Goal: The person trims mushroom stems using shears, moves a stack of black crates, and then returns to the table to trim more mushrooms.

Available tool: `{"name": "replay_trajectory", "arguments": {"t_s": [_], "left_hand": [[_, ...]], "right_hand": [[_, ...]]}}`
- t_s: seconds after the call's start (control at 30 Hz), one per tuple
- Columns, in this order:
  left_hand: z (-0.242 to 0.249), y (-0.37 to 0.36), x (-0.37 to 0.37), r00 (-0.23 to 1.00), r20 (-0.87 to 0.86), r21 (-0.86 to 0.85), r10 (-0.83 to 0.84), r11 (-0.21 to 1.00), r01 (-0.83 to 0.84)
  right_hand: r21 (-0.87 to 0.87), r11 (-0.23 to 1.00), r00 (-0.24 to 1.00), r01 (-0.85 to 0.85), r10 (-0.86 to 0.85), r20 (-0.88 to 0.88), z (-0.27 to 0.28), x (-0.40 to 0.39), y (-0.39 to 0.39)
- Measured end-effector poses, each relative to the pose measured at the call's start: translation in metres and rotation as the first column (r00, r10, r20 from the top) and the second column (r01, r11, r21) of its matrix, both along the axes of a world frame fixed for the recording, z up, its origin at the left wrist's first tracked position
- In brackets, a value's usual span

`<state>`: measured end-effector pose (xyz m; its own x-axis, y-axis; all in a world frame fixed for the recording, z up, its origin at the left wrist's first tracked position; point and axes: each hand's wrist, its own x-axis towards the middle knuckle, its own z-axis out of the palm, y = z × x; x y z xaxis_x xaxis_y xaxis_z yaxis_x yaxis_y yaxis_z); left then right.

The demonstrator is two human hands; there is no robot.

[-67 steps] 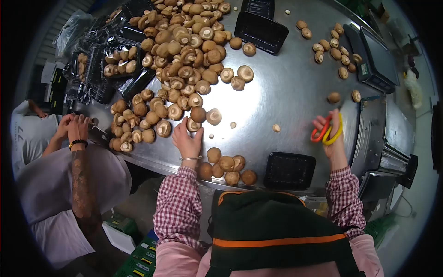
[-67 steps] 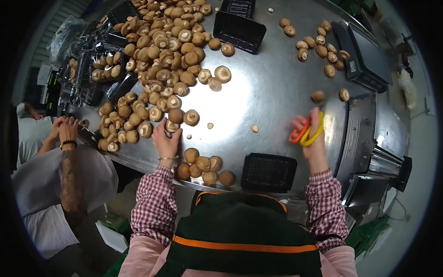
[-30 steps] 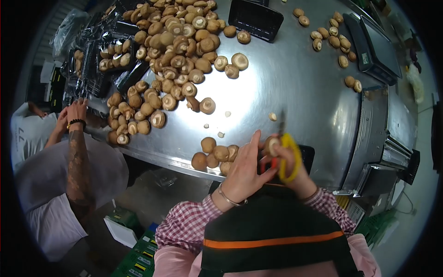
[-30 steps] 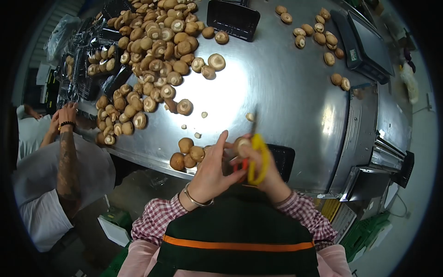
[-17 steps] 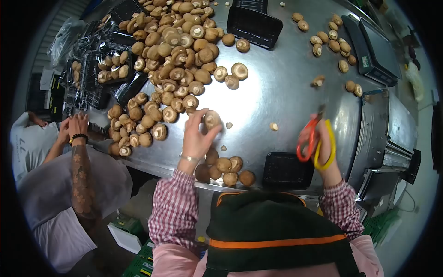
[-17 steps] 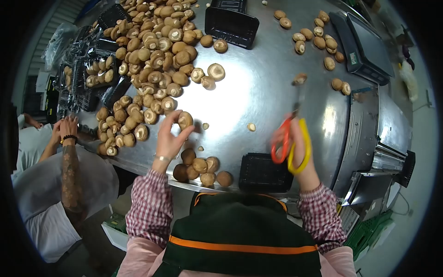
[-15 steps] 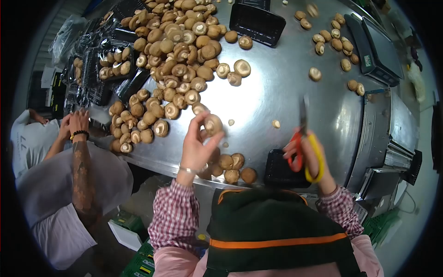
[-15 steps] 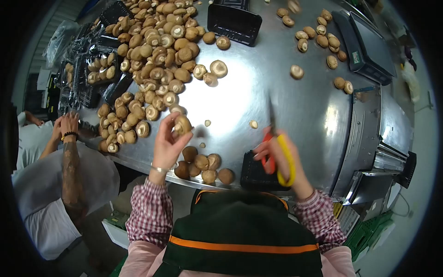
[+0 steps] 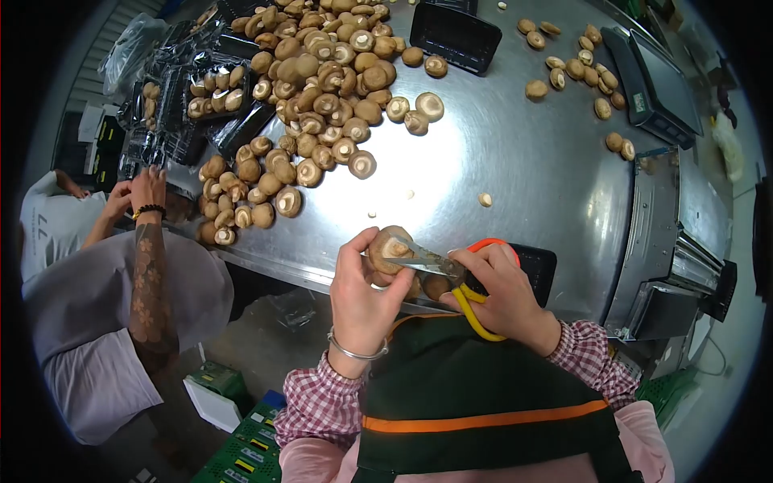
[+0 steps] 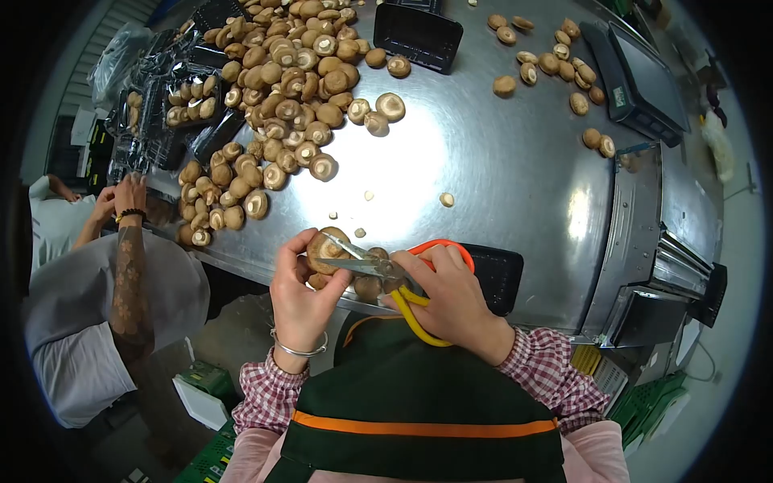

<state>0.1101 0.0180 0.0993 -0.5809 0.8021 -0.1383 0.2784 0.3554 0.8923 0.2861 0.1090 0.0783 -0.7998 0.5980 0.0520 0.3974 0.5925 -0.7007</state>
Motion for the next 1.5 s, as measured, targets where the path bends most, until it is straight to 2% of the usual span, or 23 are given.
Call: {"name": "replay_trajectory", "arguments": {"t_s": [0.2, 0.33, 0.4, 0.47, 0.5, 0.53, 0.57, 0.63, 0.67, 0.73, 0.8, 0.83, 0.87, 0.9, 0.93, 1.0, 1.1, 1.27, 1.33, 1.37, 1.4, 1.43, 1.5], "left_hand": [[-0.029, -0.006, 0.002, 0.998, 0.028, -0.129, -0.064, 0.989, 0.067], [-0.074, 0.008, 0.001, 0.987, -0.009, -0.240, -0.161, 0.958, 0.154], [-0.088, 0.048, 0.015, 0.842, 0.518, -0.011, -0.149, 0.983, 0.181], [-0.078, 0.094, 0.026, 0.571, 0.746, 0.332, -0.341, 0.935, 0.125], [-0.078, 0.108, 0.018, 0.568, 0.744, 0.341, -0.351, 0.931, 0.129], [-0.079, 0.119, 0.005, 0.849, 0.383, 0.254, -0.364, 0.925, 0.281], [-0.082, 0.128, -0.013, 0.928, -0.068, 0.104, -0.365, 0.923, 0.371], [-0.118, 0.123, -0.062, 0.631, -0.715, -0.169, -0.300, 0.951, 0.260], [-0.129, 0.117, -0.078, 0.523, -0.775, -0.361, -0.354, 0.928, 0.093], [-0.146, 0.101, -0.107, 0.382, -0.818, -0.421, -0.430, 0.900, 0.112], [-0.124, 0.089, -0.115, 0.667, -0.635, -0.345, -0.389, 0.916, 0.206], [-0.106, 0.086, -0.112, 0.948, -0.185, -0.265, -0.260, 0.942, 0.207], [-0.095, 0.079, -0.109, 0.940, 0.331, -0.194, -0.085, 0.969, 0.156], [-0.093, 0.064, -0.108, 0.583, 0.801, 0.097, -0.137, 0.990, 0.100], [-0.078, 0.053, -0.095, 0.343, 0.918, 0.206, -0.197, 0.979, 0.012], [-0.069, 0.033, -0.078, -0.013, 0.935, 0.351, -0.355, 0.930, -0.112], [-0.050, 0.022, -0.057, -0.186, 0.872, 0.411, -0.453, 0.883, -0.227], [-0.036, 0.010, -0.049, -0.132, 0.868, 0.451, -0.479, 0.872, -0.191], [-0.032, 0.001, -0.054, 0.204, 0.943, 0.278, -0.262, 0.959, -0.054], [-0.032, -0.004, -0.059, 0.204, 0.942, 0.281, -0.265, 0.958, -0.055], [-0.033, -0.009, -0.066, 0.761, 0.626, 0.065, -0.171, 0.984, 0.168], [-0.036, -0.016, -0.074, 0.980, 0.017, -0.246, -0.198, 0.949, 0.196], [-0.079, -0.044, -0.091, 0.772, -0.557, -0.425, -0.304, 0.904, 0.049]], "right_hand": [[-0.106, 0.994, 0.991, -0.014, 0.029, 0.134, -0.024, 0.016, -0.009], [-0.221, 0.965, 0.987, 0.141, -0.155, -0.046, -0.032, 0.033, -0.019], [-0.252, 0.936, 0.948, 0.245, -0.286, -0.142, -0.031, 0.037, -0.022], [-0.618, 0.704, 0.822, 0.351, -0.547, -0.157, -0.028, 0.037, -0.019], [-0.657, 0.664, 0.808, 0.356, -0.572, -0.140, -0.023, 0.038, -0.013], [-0.651, 0.668, 0.805, 0.360, -0.575, -0.145, -0.023, 0.040, -0.008], [-0.647, 0.660, 0.782, 0.381, -0.603, -0.155, -0.024, 0.046, -0.003], [-0.617, 0.663, 0.753, 0.424, -0.637, -0.167, -0.028, 0.054, 0.004], [-0.618, 0.660, 0.749, 0.427, -0.641, -0.166, -0.031, 0.053, 0.007], [-0.644, 0.619, 0.776, 0.448, -0.627, -0.063, -0.035, 0.052, 0.009], [-0.684, 0.658, 0.873, 0.316, -0.483, -0.061, -0.030, 0.029, 0.009], [-0.696, 0.664, 0.897, 0.271, -0.437, -0.068, -0.028, 0.024, 0.008], [-0.709, 0.669, 0.919, 0.222, -0.387, -0.077, -0.027, 0.020, 0.007], [-0.713, 0.669, 0.923, 0.211, -0.375, -0.079, -0.027, 0.016, 0.007], [-0.712, 0.679, 0.940, 0.180, -0.333, -0.081, -0.026, 0.012, 0.007], [-0.715, 0.685, 0.955, 0.141, -0.284, -0.083, -0.023, 0.006, 0.005], [-0.649, 0.761, 0.980, 0.011, -0.138, -0.145, -0.021, 0.005, 0.005], [-0.570, 0.822, 0.985, 0.002, -0.098, -0.139, -0.013, 0.010, -0.001], [-0.586, 0.810, 0.980, -0.002, -0.114, -0.162, -0.017, 0.015, -0.007], [-0.567, 0.823, 0.976, 0.023, -0.143, -0.167, -0.020, 0.018, -0.010], [-0.549, 0.834, 0.970, 0.050, -0.172, -0.174, -0.022, 0.020, -0.012], [-0.550, 0.834, 0.970, 0.050, -0.173, -0.174, -0.025, 0.022, -0.013], [-0.624, 0.757, 0.949, 0.192, -0.305, -0.079, -0.030, 0.026, -0.016]]}}
